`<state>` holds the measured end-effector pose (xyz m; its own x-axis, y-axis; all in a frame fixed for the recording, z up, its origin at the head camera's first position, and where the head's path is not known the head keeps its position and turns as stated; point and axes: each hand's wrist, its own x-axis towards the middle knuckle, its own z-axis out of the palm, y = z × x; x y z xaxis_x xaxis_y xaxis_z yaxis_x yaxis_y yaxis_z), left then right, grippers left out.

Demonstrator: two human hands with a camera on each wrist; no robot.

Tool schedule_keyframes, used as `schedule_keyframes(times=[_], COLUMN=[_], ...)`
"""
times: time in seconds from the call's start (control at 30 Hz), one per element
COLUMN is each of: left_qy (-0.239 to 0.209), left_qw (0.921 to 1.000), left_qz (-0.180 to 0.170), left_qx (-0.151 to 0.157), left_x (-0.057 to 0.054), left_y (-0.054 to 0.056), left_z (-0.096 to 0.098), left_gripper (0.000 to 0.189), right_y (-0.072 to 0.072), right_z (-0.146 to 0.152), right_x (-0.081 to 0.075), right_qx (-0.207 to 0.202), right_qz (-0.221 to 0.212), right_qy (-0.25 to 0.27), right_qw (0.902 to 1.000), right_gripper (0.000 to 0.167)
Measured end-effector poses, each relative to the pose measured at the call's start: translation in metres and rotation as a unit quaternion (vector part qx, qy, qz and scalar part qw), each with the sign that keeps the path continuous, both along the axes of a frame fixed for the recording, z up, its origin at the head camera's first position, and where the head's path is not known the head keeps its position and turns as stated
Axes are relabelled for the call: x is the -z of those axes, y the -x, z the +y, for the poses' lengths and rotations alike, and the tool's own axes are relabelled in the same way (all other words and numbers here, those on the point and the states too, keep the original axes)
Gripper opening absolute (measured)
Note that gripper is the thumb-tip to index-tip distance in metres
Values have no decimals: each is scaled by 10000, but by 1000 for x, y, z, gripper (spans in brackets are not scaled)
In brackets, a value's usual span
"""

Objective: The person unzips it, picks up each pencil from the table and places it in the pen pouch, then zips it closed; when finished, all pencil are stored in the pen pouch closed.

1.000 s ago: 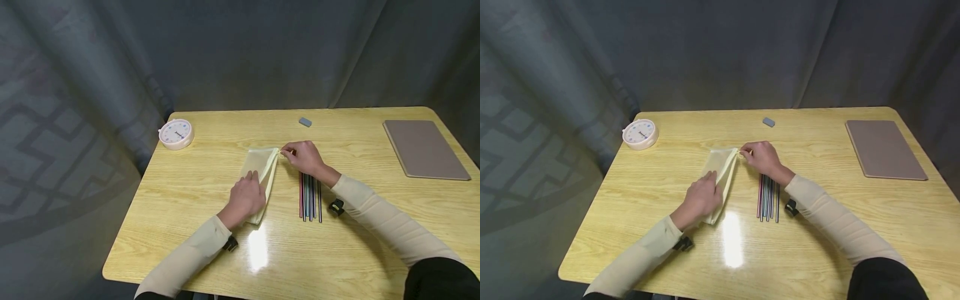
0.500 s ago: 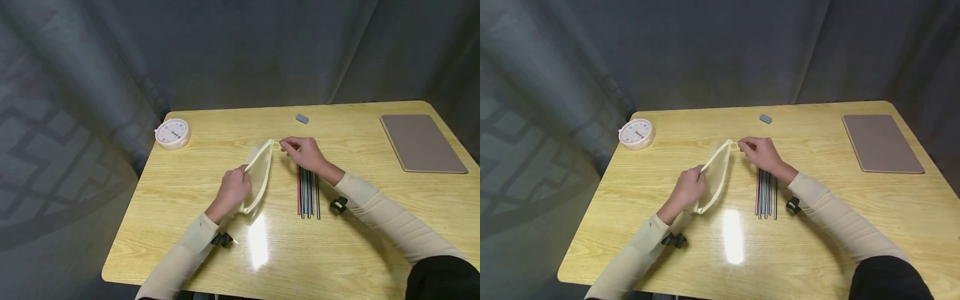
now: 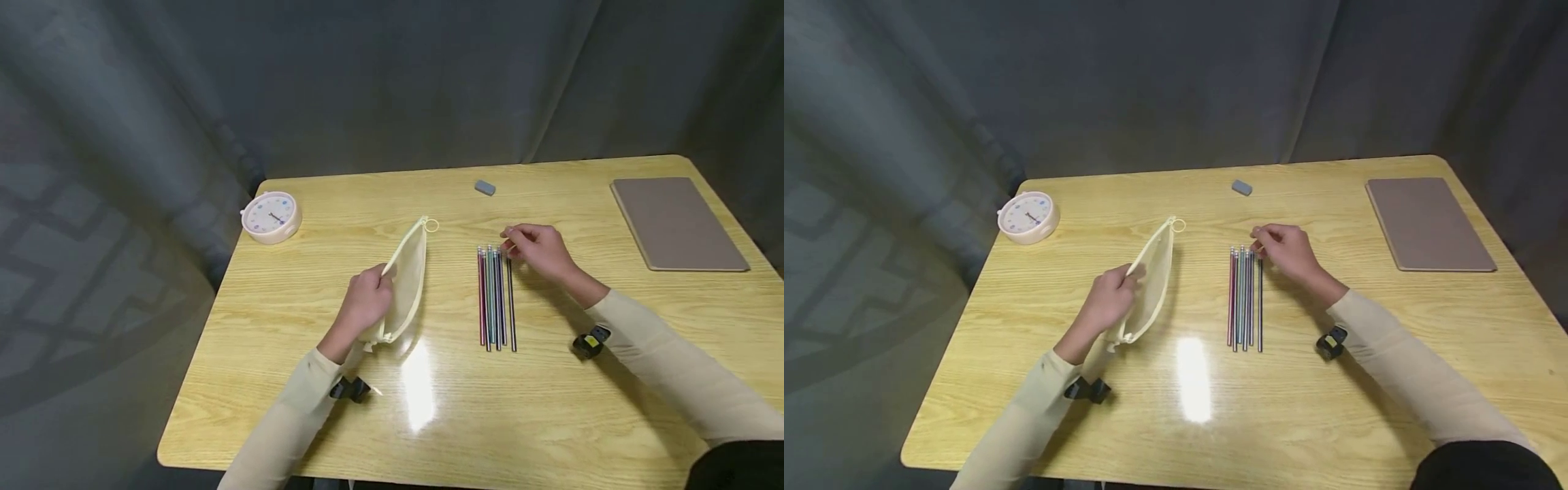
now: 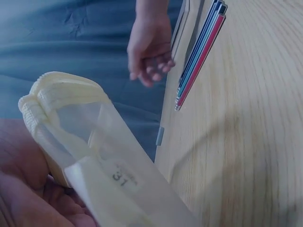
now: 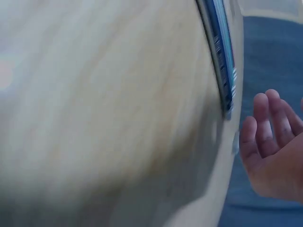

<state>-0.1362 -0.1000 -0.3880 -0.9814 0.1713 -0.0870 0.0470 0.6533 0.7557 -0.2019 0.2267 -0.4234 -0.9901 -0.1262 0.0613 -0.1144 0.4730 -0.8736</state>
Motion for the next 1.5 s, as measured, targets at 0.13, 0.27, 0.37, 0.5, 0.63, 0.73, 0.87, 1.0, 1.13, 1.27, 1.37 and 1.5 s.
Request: schedule_keyframes(times=[0.13,0.27,0.37,0.5,0.63,0.73,0.87,1.0,1.13,1.27,1.37,1.5], left_qy=[-81,-162,-209,-264,-269,-274,-351,-377,-388,-371,-385,-386], left_qw=[9999,9998,9998,9996,9996,9996,9993,9992,9991,9992,9991,9990], left_qz=[-81,-127,-65,-25,-6,-19,-80,-81,-106,-124,-148,-188], left_qx=[-42,-44,-5,-3,-32,-51,-102,-108,-117,-71,-71,-139], left_x=[-1,0,0,1,3,3,1,0,-1,-2,-3,-1], left_y=[0,0,0,0,1,0,-2,-2,-2,-2,-2,-3], left_z=[-1,-1,-1,0,-2,-3,-3,-3,-3,-2,-1,0], left_gripper=[34,36,39,39,39,39,39,39,39,40,43,44], right_y=[-4,-7,-9,-10,-10,-9,-8,-4,-2,0,1,1], right_z=[14,21,23,23,22,21,17,13,18,28,30,25], right_x=[6,10,11,12,10,9,7,4,3,2,-1,-7], right_qx=[206,287,318,369,195,85,-46,-146,-220,-252,-324,-467], right_qz=[-394,-725,-878,-1198,-1461,-1403,-1081,-969,-1644,-2520,-2787,-2856], right_qy=[43,101,83,-155,-724,-1207,-1693,-1738,-868,613,1361,1861], right_qw=[9990,9969,9956,9920,9864,9827,9796,9799,9823,9654,9501,9389], right_gripper=[48,51,53,55,50,43,32,24,33,45,45,40])
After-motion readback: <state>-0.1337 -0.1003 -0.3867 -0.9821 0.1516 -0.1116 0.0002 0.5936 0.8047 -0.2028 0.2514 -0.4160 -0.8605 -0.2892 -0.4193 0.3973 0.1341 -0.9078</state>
